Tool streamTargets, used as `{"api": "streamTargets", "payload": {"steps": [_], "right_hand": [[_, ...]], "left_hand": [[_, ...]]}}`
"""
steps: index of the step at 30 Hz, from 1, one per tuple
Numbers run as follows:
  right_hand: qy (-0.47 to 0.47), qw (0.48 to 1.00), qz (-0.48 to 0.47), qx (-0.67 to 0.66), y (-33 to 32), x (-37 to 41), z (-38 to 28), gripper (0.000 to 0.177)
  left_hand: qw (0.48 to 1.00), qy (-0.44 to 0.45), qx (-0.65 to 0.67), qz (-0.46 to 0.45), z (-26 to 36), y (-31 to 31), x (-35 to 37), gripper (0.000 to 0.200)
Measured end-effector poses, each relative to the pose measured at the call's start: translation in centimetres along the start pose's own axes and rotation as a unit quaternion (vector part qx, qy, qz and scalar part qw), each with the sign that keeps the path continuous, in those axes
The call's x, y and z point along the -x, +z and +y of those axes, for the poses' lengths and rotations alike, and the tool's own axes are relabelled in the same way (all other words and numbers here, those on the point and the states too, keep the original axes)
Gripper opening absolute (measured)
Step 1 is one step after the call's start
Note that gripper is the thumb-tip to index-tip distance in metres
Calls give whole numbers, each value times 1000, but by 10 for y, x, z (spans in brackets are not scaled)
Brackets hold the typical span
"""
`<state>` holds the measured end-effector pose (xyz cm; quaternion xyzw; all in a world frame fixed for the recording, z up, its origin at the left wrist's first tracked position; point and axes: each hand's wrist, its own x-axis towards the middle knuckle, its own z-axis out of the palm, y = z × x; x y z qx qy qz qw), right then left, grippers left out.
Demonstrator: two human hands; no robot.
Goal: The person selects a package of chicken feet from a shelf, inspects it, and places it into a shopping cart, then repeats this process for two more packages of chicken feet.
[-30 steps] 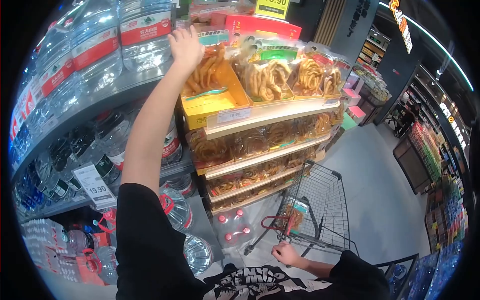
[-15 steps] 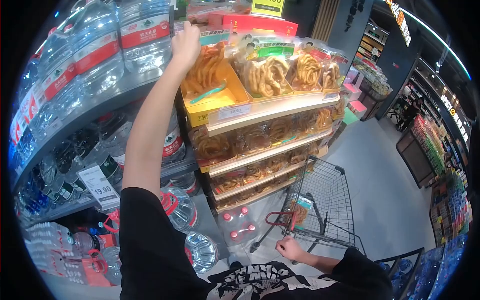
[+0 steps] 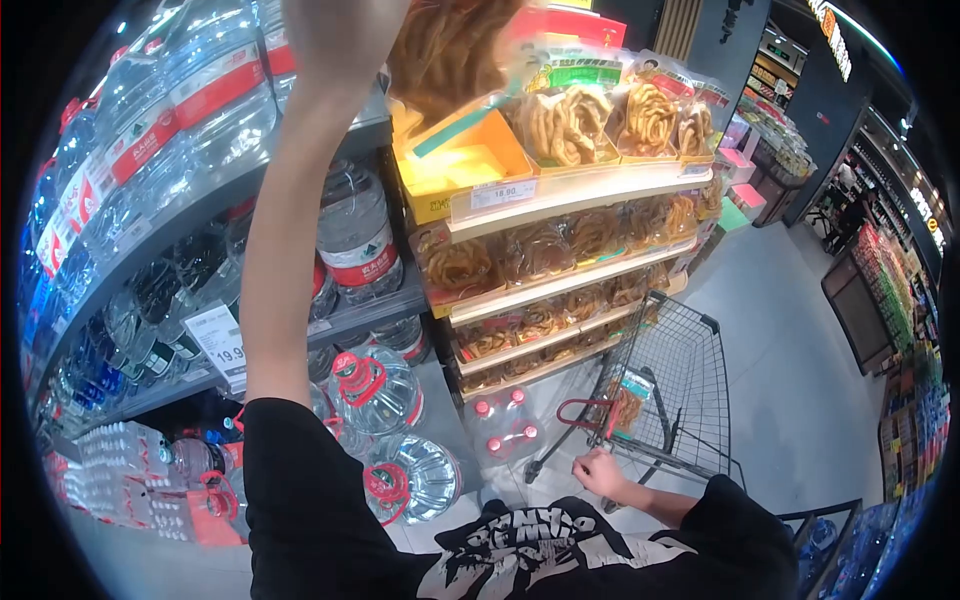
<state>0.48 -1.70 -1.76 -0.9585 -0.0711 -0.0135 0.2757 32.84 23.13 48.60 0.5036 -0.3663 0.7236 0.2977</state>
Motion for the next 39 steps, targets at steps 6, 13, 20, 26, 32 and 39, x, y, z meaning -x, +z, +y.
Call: {"api": "streamTargets", "payload": {"steps": [6, 13, 20, 26, 32, 39], "right_hand": [[1, 1000, -15, 2, -5, -3, -3, 17], [176, 972, 117, -99, -26, -10, -23, 22], [141, 626, 154, -752, -40, 10, -43, 64], [58, 376, 83, -921, -33, 57, -84, 76], [292, 630, 94, -713, -64, 32, -90, 81], [270, 592, 179, -738, -78, 22, -87, 68]], "left_hand": [[925, -130, 294, -205, 68, -46, 58, 13], [797, -261, 453, -302, 212, -106, 190, 20], [891, -202, 299, -275, 276, -149, 259, 23], [719, -558, 246, -333, 253, -121, 272, 4], [585, -681, 267, -350, 253, -125, 312, 26], [145, -806, 445, -362, 247, -164, 341, 57]]}}
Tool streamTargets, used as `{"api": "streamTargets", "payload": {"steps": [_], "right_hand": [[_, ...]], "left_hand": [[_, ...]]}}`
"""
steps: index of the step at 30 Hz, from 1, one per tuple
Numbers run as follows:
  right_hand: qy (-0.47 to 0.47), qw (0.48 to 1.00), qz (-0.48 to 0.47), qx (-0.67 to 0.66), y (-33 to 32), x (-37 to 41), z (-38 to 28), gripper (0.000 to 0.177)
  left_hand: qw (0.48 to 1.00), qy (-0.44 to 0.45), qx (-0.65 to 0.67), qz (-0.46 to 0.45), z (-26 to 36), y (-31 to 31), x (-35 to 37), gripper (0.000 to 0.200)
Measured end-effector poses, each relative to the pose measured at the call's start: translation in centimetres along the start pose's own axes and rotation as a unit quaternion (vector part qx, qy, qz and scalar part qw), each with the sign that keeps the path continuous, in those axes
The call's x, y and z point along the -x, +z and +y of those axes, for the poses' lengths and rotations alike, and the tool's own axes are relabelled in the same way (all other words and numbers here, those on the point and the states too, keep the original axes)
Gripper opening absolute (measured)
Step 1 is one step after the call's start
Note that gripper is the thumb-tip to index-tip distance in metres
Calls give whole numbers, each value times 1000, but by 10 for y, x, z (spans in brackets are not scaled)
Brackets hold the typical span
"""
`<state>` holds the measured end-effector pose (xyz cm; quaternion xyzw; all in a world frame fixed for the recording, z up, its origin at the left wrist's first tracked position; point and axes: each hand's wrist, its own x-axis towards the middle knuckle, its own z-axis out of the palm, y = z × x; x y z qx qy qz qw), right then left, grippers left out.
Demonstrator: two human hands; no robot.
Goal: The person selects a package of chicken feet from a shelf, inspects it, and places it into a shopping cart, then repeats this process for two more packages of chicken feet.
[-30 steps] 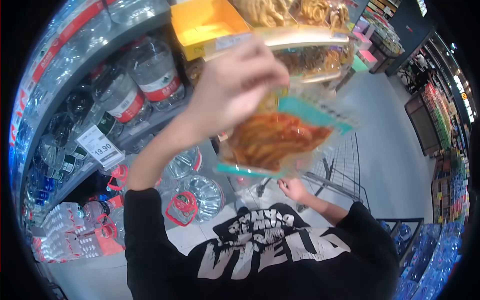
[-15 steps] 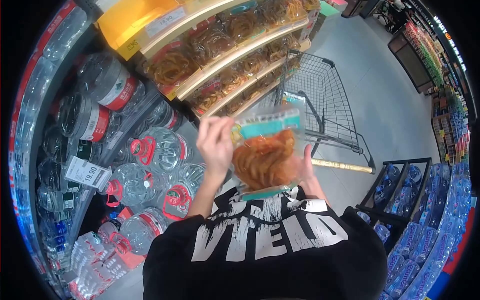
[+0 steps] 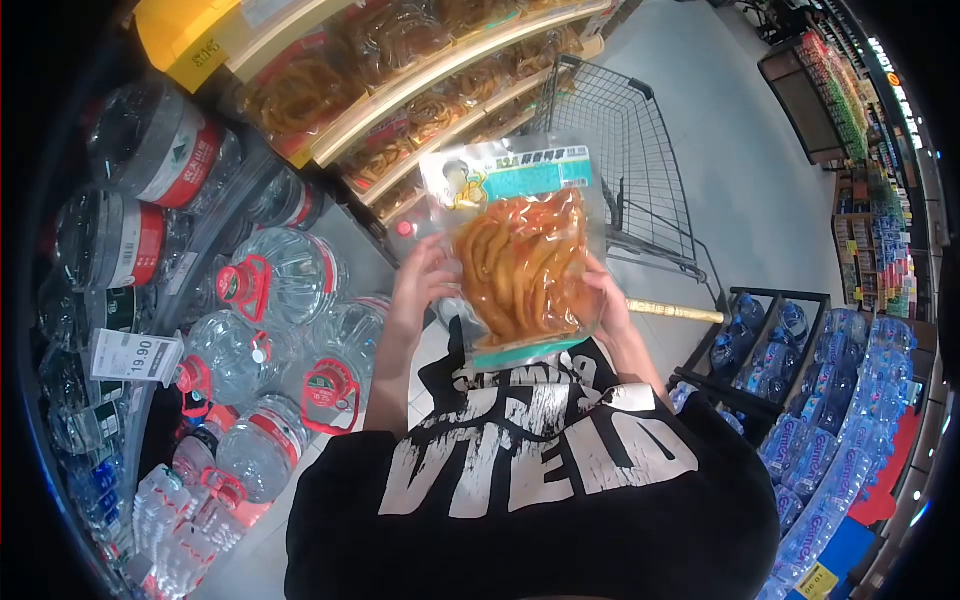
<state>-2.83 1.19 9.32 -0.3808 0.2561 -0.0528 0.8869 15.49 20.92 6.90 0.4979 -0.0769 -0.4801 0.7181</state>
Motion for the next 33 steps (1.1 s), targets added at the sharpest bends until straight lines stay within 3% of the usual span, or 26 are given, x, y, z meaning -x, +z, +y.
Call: {"api": "streamTargets", "payload": {"steps": [3, 5, 7, 10, 13, 16, 19, 24, 28, 29, 31, 33], "right_hand": [[20, 999, -16, -47, -8, -2, 3, 67], [37, 999, 19, -10, -24, -6, 15, 65], [27, 999, -8, -28, -23, -4, 14, 63], [26, 995, 28, -93, -25, 4, 11, 61], [28, 999, 22, -37, -28, 8, -1, 59], [10, 991, 77, 109, -52, 2, -11, 54], [35, 966, 133, 220, -65, -8, -29, 51], [-35, 981, 38, 188, -115, -40, -64, 42], [1, 975, 27, 219, -164, -52, -92, 33], [8, 977, 27, 211, -176, -53, -94, 33], [-51, 971, 137, 191, -174, -47, -109, 31], [-51, 977, 104, 181, -204, -54, -114, 31]], "left_hand": [[998, -27, -51, 29, -20, 15, -2, 56], [999, -24, -15, 28, -20, 25, -6, 56], [999, 6, -31, 35, -27, 25, -14, 54], [999, -27, 18, -4, -24, 33, -17, 54], [998, -4, -55, 26, -32, 46, -30, 50], [989, 15, -139, 49, -42, 57, -36, 50], [991, 34, -104, 79, -47, 86, -38, 47], [975, 78, -164, 129, -49, 141, -44, 48], [958, 107, -217, 152, -71, 190, -58, 53], [958, 98, -222, 155, -80, 203, -62, 53], [936, 131, -264, 192, -87, 227, -77, 56], [938, 135, -265, 177, -100, 233, -92, 55]]}}
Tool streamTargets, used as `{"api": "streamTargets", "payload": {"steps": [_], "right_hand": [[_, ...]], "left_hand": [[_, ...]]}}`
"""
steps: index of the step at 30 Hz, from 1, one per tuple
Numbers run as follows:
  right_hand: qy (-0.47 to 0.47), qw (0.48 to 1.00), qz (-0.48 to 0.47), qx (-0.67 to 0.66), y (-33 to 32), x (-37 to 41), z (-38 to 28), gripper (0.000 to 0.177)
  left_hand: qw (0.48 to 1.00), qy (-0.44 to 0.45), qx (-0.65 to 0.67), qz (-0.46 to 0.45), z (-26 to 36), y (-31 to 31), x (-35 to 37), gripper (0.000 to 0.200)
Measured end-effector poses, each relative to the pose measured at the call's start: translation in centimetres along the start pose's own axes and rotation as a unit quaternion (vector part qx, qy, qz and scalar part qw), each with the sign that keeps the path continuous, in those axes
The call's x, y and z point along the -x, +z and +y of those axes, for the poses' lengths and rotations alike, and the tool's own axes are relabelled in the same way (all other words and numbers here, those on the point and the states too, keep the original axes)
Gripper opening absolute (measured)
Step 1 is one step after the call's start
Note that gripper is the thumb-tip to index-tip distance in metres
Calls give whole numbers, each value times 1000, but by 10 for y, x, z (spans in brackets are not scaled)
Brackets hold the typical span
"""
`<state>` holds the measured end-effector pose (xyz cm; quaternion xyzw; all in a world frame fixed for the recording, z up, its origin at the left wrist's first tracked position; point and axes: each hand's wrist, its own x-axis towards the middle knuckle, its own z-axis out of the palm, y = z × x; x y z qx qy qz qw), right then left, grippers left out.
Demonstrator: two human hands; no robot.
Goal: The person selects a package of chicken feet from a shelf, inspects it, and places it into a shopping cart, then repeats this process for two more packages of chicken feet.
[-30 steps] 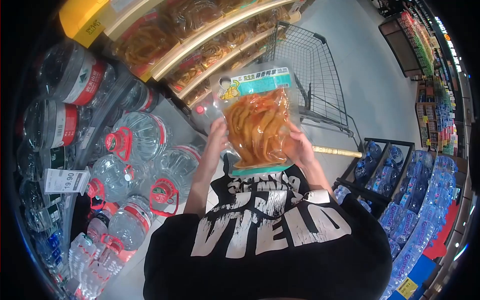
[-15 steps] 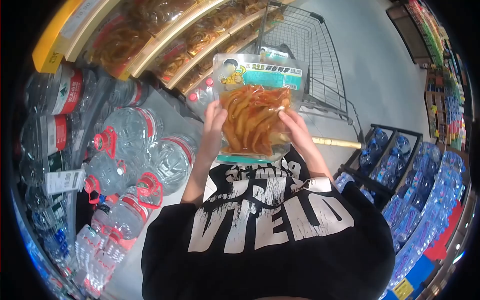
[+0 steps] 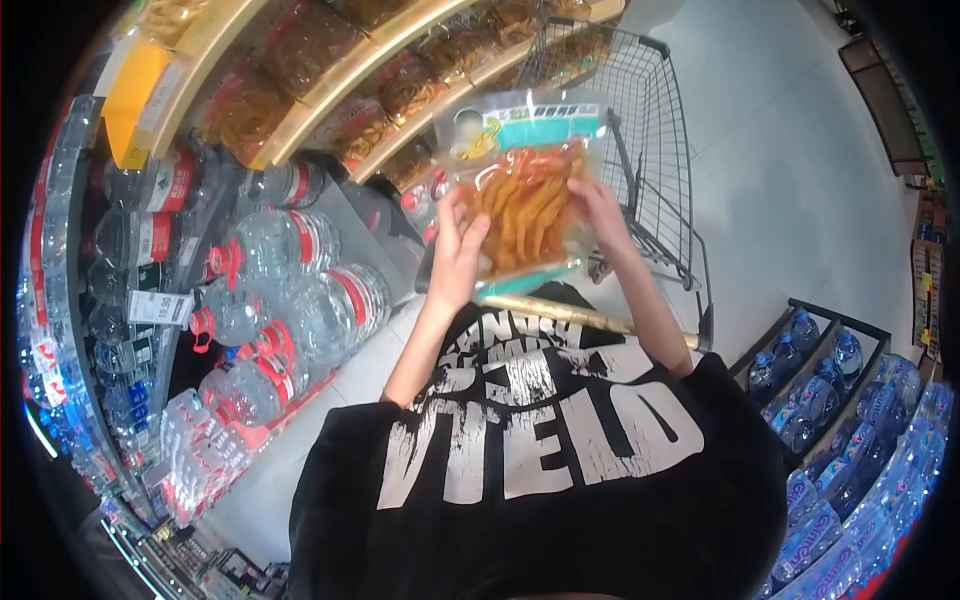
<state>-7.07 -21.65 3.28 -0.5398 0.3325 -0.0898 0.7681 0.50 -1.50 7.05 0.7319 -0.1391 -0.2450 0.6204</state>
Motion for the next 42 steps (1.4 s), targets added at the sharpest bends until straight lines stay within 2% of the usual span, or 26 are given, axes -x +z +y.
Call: {"api": "streamTargets", "payload": {"steps": [2, 4, 5, 8, 12, 14, 17, 23, 27, 29, 30, 32, 33, 35, 36, 37, 38, 39, 40, 42], "right_hand": [[-10, 999, -31, -11, -17, 0, 5, 32], [11, 1000, -4, -13, -27, 0, -1, 35], [12, 997, -29, -64, -39, -16, 24, 37], [63, 996, -47, -38, -59, -30, 51, 36], [56, 998, -22, -26, -51, -13, 29, 37], [-3, 998, -70, -5, -60, -22, 41, 37], [-21, 994, -104, 25, -67, -19, 37, 36], [-27, 993, -112, 22, -69, -11, 32, 37], [-34, 991, -125, 22, -65, -11, 34, 37], [-21, 995, -84, 53, -61, -6, 36, 38], [-20, 995, -86, 55, -67, -11, 44, 38], [-4, 984, -178, -33, -82, -28, 63, 49], [-4, 983, -181, -31, -79, -24, 60, 49], [56, 982, -169, -69, -71, -7, 46, 64], [57, 981, -171, -67, -71, -7, 43, 64], [43, 940, -313, -130, -73, -7, 41, 68], [28, 874, -447, -191, -74, -7, 40, 71], [-14, 817, -517, -255, -67, -9, 45, 75], [-13, 816, -520, -254, -67, -10, 45, 75], [14, 794, -510, -330, -69, -11, 44, 75]], "left_hand": [[999, 10, 18, -33, -1, 15, -4, 52], [997, -23, 74, -21, -17, 20, -14, 50], [983, -75, 165, -14, -17, 24, -10, 48], [987, -79, 140, -13, -38, 32, -11, 46], [983, -80, 162, 3, -59, 42, -10, 47], [984, -59, 167, 16, -73, 50, -6, 47], [984, -41, 171, 30, -95, 53, -6, 47], [966, -73, 250, -14, -76, 57, 1, 45], [971, -67, 230, 24, -74, 58, 3, 43], [962, -60, 261, -52, -87, 51, -1, 46], [962, -60, 263, -49, -88, 51, 1, 46], [960, -81, 264, -45, -85, 49, 0, 53], [960, -80, 266, -42, -75, 50, 2, 53], [927, -131, 349, -43, -51, 52, 6, 63], [926, -130, 351, -41, -55, 51, 4, 63], [886, -193, 417, -57, -65, 49, -1, 68], [837, -254, 480, -74, -72, 49, -4, 73], [807, -294, 506, -82, -72, 49, -5, 74], [807, -292, 506, -80, -73, 46, 0, 74], [797, -296, 503, -155, -70, 37, 14, 71]]}}
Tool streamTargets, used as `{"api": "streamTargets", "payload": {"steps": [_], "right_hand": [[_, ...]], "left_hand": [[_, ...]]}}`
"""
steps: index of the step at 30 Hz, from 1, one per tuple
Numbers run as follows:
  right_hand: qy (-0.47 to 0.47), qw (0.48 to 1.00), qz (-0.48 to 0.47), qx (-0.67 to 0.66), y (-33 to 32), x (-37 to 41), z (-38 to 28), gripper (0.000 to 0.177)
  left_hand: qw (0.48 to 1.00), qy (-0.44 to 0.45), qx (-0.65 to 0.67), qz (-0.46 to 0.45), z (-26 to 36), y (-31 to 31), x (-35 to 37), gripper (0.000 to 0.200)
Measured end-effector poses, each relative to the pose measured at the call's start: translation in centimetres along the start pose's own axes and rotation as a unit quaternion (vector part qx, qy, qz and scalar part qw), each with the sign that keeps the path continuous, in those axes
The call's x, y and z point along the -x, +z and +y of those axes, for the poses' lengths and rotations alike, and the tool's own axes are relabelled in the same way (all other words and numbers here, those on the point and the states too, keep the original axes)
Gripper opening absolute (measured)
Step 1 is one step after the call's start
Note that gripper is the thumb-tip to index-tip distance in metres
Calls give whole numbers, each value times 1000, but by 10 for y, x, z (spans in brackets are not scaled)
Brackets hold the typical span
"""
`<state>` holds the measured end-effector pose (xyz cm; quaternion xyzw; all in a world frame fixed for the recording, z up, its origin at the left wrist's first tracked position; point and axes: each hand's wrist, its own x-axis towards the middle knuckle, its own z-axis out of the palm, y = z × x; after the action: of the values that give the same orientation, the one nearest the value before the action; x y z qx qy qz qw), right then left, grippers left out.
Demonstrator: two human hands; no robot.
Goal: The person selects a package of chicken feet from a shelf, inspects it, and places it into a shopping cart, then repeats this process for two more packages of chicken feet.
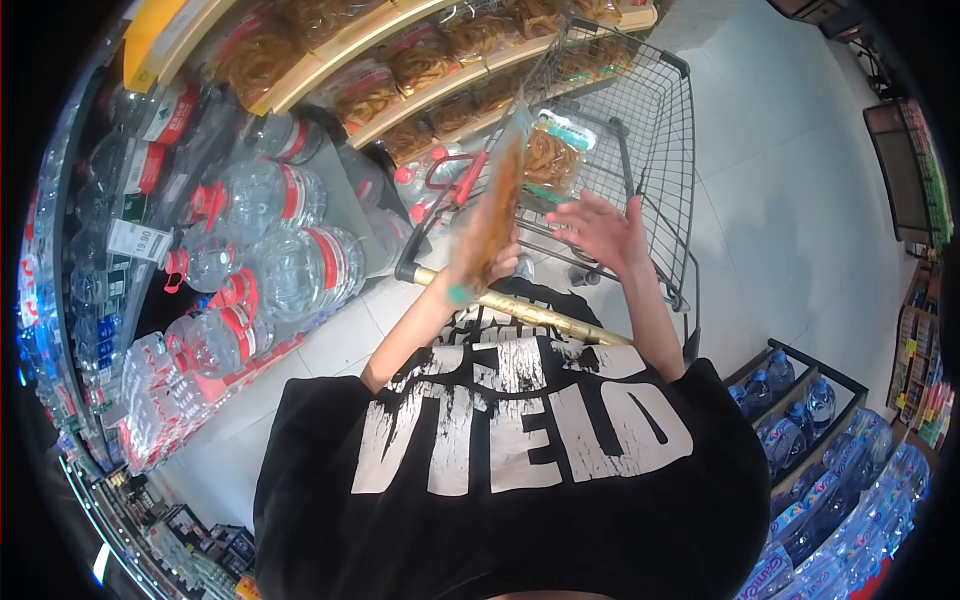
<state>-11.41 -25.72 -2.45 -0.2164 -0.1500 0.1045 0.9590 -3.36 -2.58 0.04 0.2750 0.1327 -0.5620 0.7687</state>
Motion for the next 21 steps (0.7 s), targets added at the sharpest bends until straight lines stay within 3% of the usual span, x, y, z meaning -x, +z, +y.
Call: {"api": "streamTargets", "payload": {"steps": [1, 2, 4, 5, 7, 9, 11, 16, 18, 19, 20, 21], "right_hand": [[-18, 999, 33, 22, -1, 0, -1, 71], [-19, 999, 32, 22, 0, 2, -3, 71], [-34, 991, 130, 1, 1, 3, -6, 74], [-37, 991, 131, 1, 2, 3, -7, 74], [-23, 982, 183, 37, 10, 2, -8, 75], [-21, 985, 171, 31, 11, 1, -6, 76], [-15, 987, 155, 27, 10, -1, -5, 77], [40, 989, 138, 42, 15, -1, -3, 83], [52, 988, 133, 64, 21, -5, -5, 85], [64, 986, 131, 86, 24, -3, -4, 87], [64, 986, 132, 84, 24, -1, -2, 87], [56, 987, 135, 67, 24, -1, -1, 85]], "left_hand": [[969, -74, 70, -224, -3, -16, -11, 65], [969, -74, 68, -224, -7, -32, -17, 65], [944, -117, 103, -291, -6, -28, -16, 66], [946, -75, 81, -305, -4, -27, -12, 68], [948, -87, 112, -286, -9, -34, -12, 68], [948, -95, 143, -269, -11, -32, -8, 68], [965, -95, 119, -213, -10, -21, -2, 49], [958, -68, 80, -265, -17, -23, -12, 50], [971, 42, -52, -229, -22, -28, -16, 52], [986, 83, -114, -88, -20, -17, -13, 53], [983, 87, -118, 114, -22, -3, -13, 49], [979, 121, -136, 96, -20, -5, -12, 48]]}}
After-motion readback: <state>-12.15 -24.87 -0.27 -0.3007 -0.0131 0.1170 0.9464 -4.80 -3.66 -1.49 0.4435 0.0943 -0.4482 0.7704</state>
